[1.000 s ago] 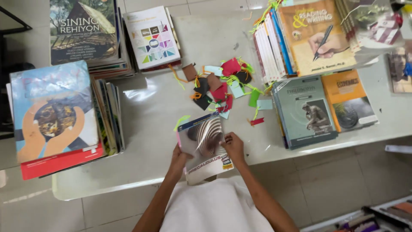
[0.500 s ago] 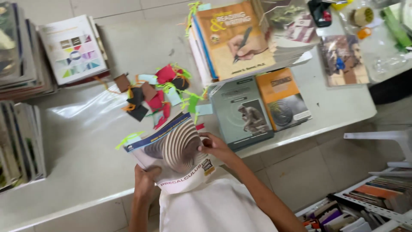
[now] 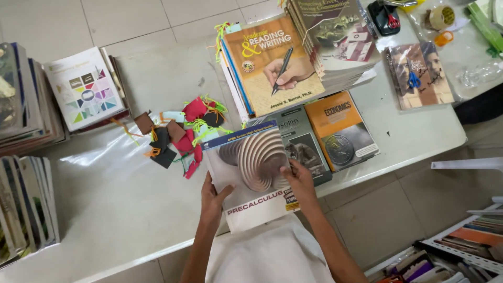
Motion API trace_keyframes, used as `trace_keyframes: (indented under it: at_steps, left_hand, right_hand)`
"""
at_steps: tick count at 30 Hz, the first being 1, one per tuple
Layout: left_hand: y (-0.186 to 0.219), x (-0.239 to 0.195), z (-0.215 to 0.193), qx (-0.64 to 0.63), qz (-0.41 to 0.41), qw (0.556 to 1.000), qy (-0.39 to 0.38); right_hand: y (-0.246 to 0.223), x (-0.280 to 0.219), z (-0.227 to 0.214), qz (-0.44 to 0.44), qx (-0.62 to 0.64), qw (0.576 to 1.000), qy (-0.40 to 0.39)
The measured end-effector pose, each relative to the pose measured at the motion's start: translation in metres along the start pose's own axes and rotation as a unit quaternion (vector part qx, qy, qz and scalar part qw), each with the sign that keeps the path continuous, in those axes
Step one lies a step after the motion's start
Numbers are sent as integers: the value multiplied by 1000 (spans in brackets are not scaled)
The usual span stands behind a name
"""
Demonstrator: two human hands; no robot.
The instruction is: The person repeatedly picks up textbooks from a table, opens them to the front page, and attaches a small colored tag to the top edge of the page. After tagging, the book is placed into a growing stack on the right side of the table. This process is repeated for several different books.
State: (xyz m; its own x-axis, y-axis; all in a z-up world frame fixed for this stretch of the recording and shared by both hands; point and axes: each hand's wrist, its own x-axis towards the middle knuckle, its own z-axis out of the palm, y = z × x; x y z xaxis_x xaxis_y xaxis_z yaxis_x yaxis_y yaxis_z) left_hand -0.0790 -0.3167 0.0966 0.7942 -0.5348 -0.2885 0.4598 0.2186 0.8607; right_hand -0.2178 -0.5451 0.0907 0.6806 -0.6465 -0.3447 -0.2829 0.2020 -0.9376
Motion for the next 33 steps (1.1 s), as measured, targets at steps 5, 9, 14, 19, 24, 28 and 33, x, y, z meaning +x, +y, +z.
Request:
trace_keyframes:
  at_steps: [5, 9, 14, 19, 24, 28, 33]
  left_hand:
    - [42, 38, 64, 70, 43, 996, 25]
    - [53, 112, 105, 88, 114, 988, 59]
    - [103, 210, 164, 96, 184, 976, 65]
    - [136, 276, 192, 129, 164, 974, 88]
    - [56, 346, 149, 463, 117, 861, 178]
    - [2, 369, 113, 362, 195, 904, 115]
    - [1, 334, 112, 182, 239, 954, 11]
  right_hand:
    - [-67, 41, -24, -71, -15, 997, -6]
    - [-131, 110, -39, -147, -54, 987, -26]
    - [-231, 179, -44, -141, -113, 984, 6]
    - [-245, 269, -50, -195, -148, 969, -23]
    - [-226, 234, -16, -357, -558, 741, 109]
    - [-162, 234, -14, -473, -529, 702, 67]
    - [-157, 220, -8, -486, -497, 714, 87]
